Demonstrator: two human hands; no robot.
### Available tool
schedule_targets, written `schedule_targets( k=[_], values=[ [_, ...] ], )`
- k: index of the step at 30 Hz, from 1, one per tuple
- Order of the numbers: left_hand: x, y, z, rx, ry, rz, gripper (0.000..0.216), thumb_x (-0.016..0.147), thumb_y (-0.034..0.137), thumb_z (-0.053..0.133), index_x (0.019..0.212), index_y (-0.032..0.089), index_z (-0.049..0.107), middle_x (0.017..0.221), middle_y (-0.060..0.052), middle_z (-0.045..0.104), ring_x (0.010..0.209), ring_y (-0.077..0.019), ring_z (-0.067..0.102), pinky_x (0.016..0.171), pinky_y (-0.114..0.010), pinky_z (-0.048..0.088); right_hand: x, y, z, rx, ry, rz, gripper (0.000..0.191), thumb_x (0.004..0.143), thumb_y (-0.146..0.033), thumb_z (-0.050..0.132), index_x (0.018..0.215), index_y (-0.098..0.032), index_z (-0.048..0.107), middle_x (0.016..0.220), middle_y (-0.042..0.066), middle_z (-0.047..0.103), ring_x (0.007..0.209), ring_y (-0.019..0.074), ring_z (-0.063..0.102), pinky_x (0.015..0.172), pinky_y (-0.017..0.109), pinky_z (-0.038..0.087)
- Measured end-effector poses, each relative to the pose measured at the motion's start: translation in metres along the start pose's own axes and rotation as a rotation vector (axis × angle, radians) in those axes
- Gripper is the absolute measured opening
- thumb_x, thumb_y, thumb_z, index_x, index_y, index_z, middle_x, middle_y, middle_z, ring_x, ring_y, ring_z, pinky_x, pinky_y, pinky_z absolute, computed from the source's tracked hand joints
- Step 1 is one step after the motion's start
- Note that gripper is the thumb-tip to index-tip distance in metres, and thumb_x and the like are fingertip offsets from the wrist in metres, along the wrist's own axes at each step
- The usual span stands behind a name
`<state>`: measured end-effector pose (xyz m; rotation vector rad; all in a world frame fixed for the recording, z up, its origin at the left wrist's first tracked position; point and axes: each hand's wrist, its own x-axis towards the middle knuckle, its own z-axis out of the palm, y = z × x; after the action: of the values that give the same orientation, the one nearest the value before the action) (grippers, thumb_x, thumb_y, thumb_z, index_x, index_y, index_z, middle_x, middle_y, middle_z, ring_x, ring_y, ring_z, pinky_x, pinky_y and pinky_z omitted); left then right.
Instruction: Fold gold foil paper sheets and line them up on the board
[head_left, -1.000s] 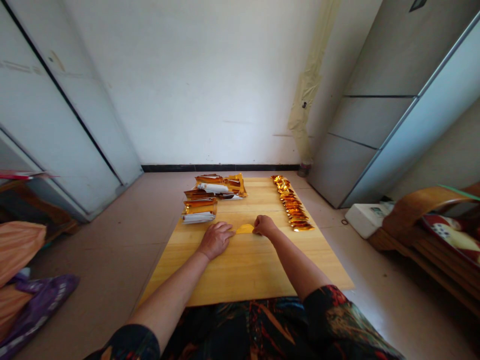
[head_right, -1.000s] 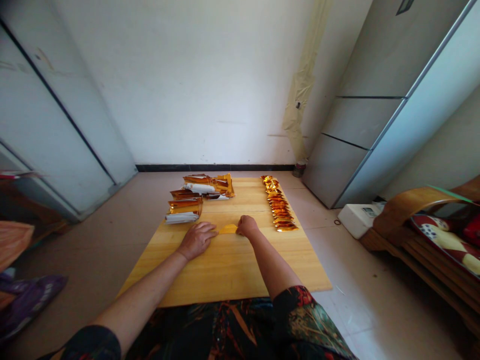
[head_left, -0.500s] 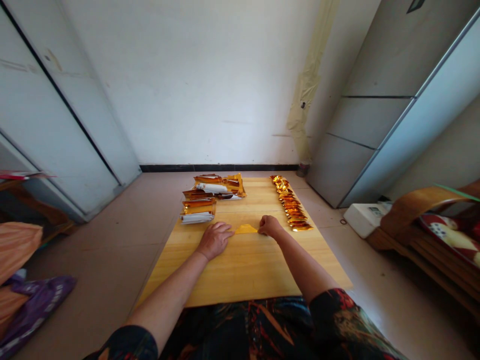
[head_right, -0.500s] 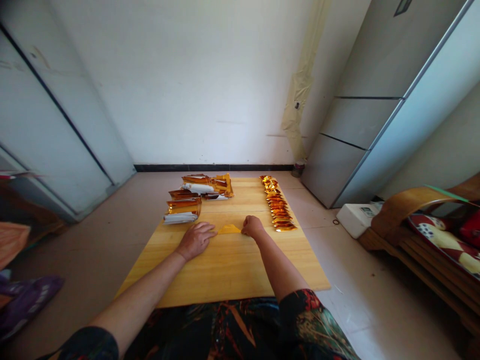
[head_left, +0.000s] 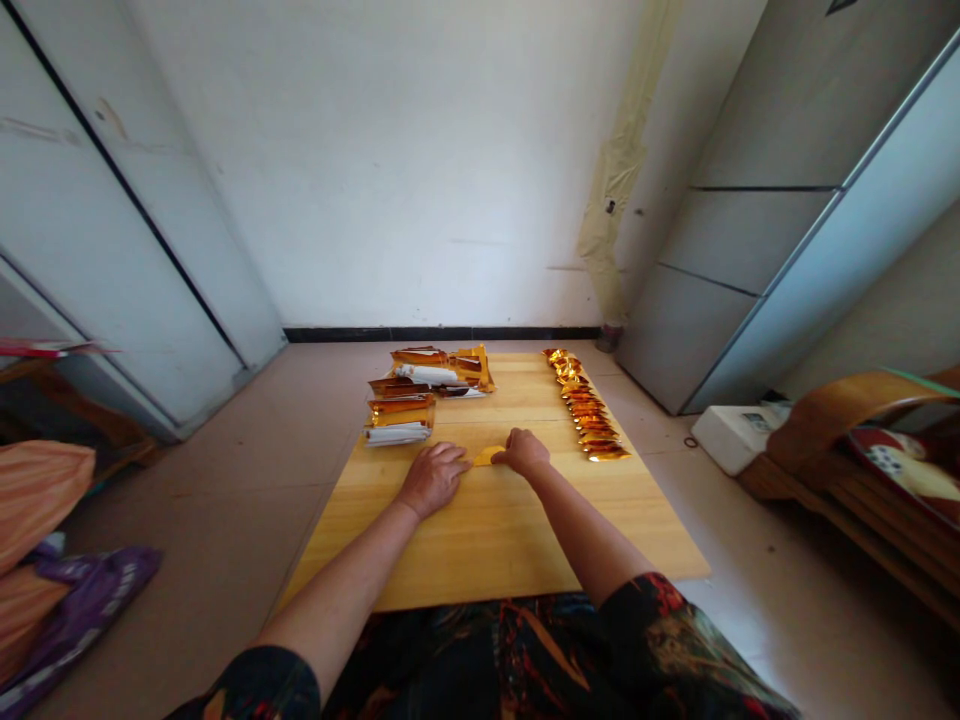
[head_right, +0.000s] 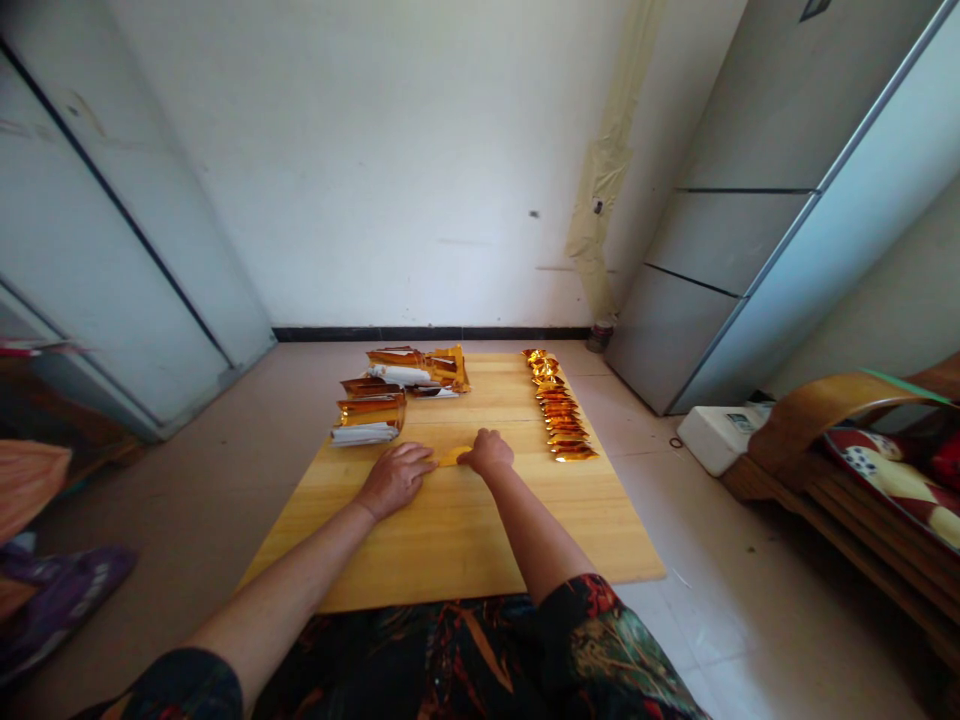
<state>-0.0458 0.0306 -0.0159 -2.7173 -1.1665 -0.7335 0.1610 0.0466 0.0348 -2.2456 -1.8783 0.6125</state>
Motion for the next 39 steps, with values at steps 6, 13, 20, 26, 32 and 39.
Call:
schedule_targets(
  k=[6, 13, 20, 26, 32, 39],
  values=[
    [0.000, -0.001, 0.001, 0.005, -0.012, -0.008, 0.037, 0.073, 0.006, 0.052, 0.098, 0.026, 0.072, 0.109, -0.004, 0.067, 0.105, -0.0228, 0.054, 0.087, -0.040, 0.047, -0.003, 0.004, -0.008, -0.034, -0.016, 0.012, 0.043, 0.060, -0.040, 0.077, 0.094, -0.018, 0.061, 0.108, 0.011, 0.060, 0.096, 0.0232, 0.061, 0.073, 0.028, 0.046],
    [-0.001, -0.001, 0.000, -0.035, -0.008, -0.016, 0.035, 0.075, 0.008, 0.053, 0.099, 0.026, 0.071, 0.110, -0.005, 0.067, 0.105, -0.0220, 0.054, 0.090, -0.041, 0.045, 0.004, 0.036, -0.016, -0.004, 0.011, 0.023, 0.035, 0.060, -0.033, 0.078, 0.087, -0.018, 0.061, 0.096, 0.007, 0.061, 0.088, 0.0209, 0.061, 0.067, 0.026, 0.044],
    [-0.001, -0.001, 0.000, -0.030, -0.005, -0.004, 0.037, 0.074, 0.007, 0.052, 0.099, 0.026, 0.071, 0.109, -0.005, 0.067, 0.105, -0.0217, 0.054, 0.089, -0.040, 0.046, 0.005, 0.029, -0.013, 0.108, 0.165, -0.080, 0.031, 0.064, -0.026, 0.073, 0.091, -0.018, 0.060, 0.096, 0.005, 0.058, 0.081, 0.0153, 0.057, 0.064, 0.023, 0.040],
    [-0.001, -0.002, 0.002, -0.029, 0.010, -0.018, 0.036, 0.073, 0.007, 0.053, 0.096, 0.026, 0.072, 0.108, -0.004, 0.068, 0.104, -0.0215, 0.054, 0.087, -0.039, 0.046, -0.004, 0.006, -0.021, 0.048, 0.354, -0.197, 0.032, 0.069, 0.002, 0.049, 0.091, -0.018, 0.061, 0.099, 0.007, 0.056, 0.088, 0.0171, 0.055, 0.069, 0.024, 0.039],
    [-0.002, -0.001, 0.004, -0.022, 0.008, -0.017, 0.034, 0.074, 0.009, 0.054, 0.097, 0.027, 0.071, 0.108, -0.004, 0.067, 0.105, -0.0219, 0.054, 0.086, -0.040, 0.046, -0.001, 0.008, -0.026, 0.242, 0.301, -0.256, 0.029, 0.065, 0.000, 0.049, 0.084, -0.018, 0.062, 0.084, 0.002, 0.061, 0.077, 0.0135, 0.056, 0.067, 0.021, 0.041],
    [-0.002, 0.000, 0.001, -0.028, 0.005, -0.005, 0.035, 0.076, 0.010, 0.053, 0.101, 0.027, 0.070, 0.109, -0.005, 0.066, 0.105, -0.0220, 0.053, 0.086, -0.040, 0.045, 0.002, -0.027, 0.004, 0.377, -0.010, -0.280, 0.019, 0.070, -0.009, 0.053, 0.081, -0.019, 0.065, 0.068, -0.003, 0.064, 0.059, 0.0096, 0.057, 0.057, 0.018, 0.041]
  ],
)
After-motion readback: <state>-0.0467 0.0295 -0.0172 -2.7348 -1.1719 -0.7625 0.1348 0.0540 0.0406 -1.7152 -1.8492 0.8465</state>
